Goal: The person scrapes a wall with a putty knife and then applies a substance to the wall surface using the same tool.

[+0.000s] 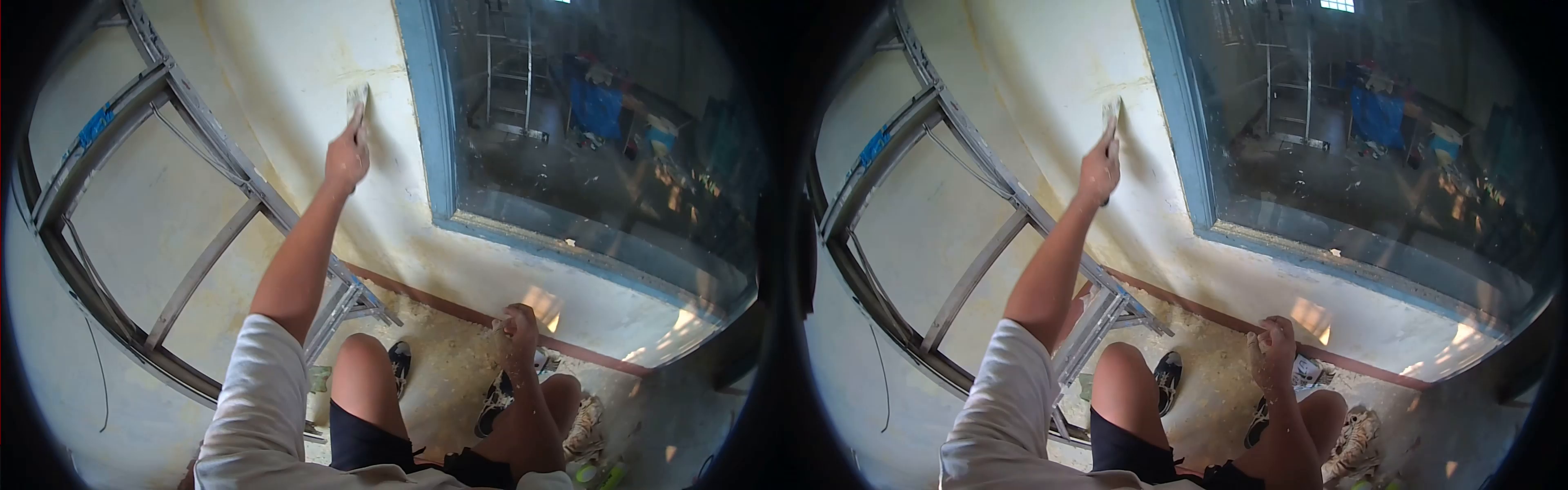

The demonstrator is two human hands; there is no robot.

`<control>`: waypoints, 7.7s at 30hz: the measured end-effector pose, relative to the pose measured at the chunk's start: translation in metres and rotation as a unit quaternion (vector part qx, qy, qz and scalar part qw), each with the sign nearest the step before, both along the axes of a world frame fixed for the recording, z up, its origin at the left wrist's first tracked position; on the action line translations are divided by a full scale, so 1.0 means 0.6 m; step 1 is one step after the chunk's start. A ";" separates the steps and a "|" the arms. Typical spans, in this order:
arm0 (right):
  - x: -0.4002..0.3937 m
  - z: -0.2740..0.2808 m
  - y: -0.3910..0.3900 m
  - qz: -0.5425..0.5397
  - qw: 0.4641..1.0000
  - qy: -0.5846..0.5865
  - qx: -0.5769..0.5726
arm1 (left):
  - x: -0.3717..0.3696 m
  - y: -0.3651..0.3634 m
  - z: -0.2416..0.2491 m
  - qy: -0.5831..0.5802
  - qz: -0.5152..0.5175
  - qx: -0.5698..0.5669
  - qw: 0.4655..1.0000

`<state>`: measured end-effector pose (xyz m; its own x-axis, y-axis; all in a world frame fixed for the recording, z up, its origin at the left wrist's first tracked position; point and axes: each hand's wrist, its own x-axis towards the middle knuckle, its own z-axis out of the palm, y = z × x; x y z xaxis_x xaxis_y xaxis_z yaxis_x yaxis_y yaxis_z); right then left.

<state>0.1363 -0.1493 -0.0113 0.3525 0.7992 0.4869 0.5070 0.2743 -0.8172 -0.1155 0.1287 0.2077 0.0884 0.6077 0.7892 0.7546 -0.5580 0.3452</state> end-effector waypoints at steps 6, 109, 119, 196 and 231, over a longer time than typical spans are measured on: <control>-0.010 0.010 -0.002 0.014 1.000 0.014 -0.011 | 0.082 -0.047 0.062 -0.006 0.003 -0.028 1.000; 0.138 0.079 0.004 0.024 0.965 -0.145 -0.216 | 0.210 -0.296 -0.347 -0.080 -0.324 -0.626 0.705; 0.159 0.004 0.146 -0.207 0.865 -0.361 -0.279 | 0.205 -0.278 -0.395 0.346 -0.326 -0.442 0.761; 0.023 -0.025 0.232 -0.226 0.865 -0.304 -0.328 | 0.173 -0.319 -0.351 0.421 -0.311 -0.490 0.696; 0.013 -0.023 0.239 -0.220 0.879 -0.276 -0.320 | 0.180 -0.336 -0.369 0.423 -0.312 -0.480 0.703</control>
